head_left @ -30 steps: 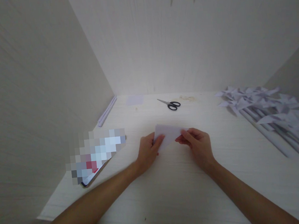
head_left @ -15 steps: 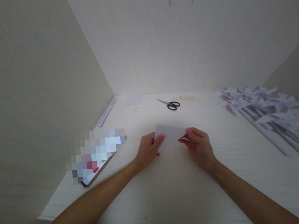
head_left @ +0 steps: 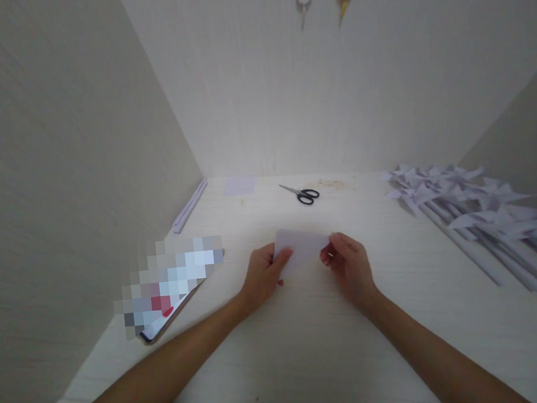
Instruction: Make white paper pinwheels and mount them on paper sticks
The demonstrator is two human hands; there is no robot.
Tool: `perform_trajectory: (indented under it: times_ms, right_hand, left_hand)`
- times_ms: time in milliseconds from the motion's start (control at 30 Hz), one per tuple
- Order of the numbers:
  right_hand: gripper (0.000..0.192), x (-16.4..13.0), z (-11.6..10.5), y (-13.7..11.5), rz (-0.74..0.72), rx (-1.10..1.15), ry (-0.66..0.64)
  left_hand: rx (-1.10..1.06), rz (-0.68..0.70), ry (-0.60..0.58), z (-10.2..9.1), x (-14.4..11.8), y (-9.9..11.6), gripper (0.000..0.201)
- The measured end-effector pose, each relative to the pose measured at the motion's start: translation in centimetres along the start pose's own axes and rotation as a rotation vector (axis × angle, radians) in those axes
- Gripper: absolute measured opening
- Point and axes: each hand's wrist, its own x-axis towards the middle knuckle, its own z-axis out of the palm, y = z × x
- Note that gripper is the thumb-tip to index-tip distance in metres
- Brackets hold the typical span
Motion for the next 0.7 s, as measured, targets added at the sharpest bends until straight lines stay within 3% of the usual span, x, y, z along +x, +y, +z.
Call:
perform_trajectory:
  times_ms: [100, 233, 433, 567, 700]
  right_hand:
    - [0.023, -0.3, 0.3, 0.1, 0.038, -0.247, -0.111]
    - [0.036, -1.0, 0.7, 0.1, 0.075, -0.520, -0.259]
    - [0.031, -0.8, 0.0, 0.8, 0.075, -0.359, -0.141]
    - [0.029, 0.1, -0.4, 0.4, 0.070, -0.193, -0.012]
    - [0.028, 1.4, -1.3, -1.3, -0.066, -0.045, 0.081]
  left_hand:
    - [-0.030, -0.002, -0.006, 0.0, 0.0, 0.0, 0.031]
    - [-0.143, -0.023, -0.106, 0.0, 0.1, -0.2, 0.034]
    - [-0.237, -0.109, -0.425, -0.1, 0.3, -0.3, 0.030]
    - [-0.302, -0.170, -0.471, -0.3, 0.4, -0.3, 0.029]
    - [-0.345, -0.180, -0.482, -0.4, 0.5, -0.6, 0.030]
